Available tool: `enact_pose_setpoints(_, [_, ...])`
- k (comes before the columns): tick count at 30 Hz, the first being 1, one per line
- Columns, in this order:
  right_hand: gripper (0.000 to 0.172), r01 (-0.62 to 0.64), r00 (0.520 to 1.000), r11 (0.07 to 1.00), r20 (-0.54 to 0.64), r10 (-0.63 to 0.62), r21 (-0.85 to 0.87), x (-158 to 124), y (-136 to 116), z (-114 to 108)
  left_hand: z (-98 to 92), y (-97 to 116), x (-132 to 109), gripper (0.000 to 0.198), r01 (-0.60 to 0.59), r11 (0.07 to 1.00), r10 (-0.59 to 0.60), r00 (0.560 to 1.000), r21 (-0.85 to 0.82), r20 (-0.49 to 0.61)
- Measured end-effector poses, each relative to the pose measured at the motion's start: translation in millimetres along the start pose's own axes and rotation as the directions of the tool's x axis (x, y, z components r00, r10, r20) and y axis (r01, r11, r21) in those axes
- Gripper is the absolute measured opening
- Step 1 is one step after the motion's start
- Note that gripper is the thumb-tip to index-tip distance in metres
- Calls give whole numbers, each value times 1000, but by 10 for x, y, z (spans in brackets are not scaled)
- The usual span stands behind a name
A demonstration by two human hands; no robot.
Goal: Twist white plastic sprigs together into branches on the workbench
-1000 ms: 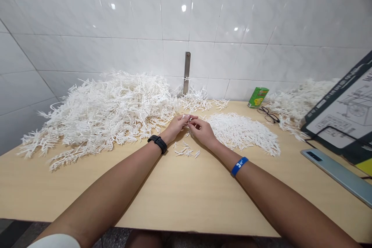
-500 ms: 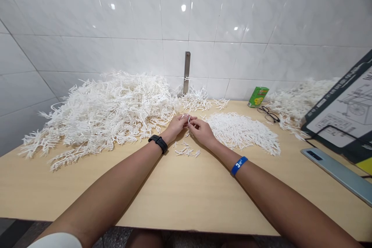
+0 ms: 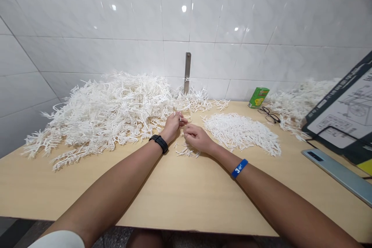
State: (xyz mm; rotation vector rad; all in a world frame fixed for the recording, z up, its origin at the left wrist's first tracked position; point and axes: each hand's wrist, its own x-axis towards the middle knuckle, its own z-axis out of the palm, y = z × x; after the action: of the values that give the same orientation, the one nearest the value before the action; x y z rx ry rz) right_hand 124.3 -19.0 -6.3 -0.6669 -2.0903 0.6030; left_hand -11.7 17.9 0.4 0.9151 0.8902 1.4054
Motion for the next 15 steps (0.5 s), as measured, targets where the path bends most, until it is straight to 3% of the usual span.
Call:
enact_pose_setpoints(3, [27,88,995,996,38,-89,26,-26,-41,14,7,31,-43,20,14,998,-6,992,-57,128])
enact_pose_setpoints(5, [30,87,996,996,-3,-87,27,-33,-28,-6,10,57,-69,20,45,997,-34,988,-66,153])
enact_pose_setpoints(10, [27,-59,975,994,-218,37,-95,-16,71,-59,37,106,-114,32,93,996,-88,980,-16,181])
enact_pose_setpoints(15, [21,-183,959,976,-238,152,-116,10,99,-36,93,101,-156,35,110,994,-104,959,-7,262])
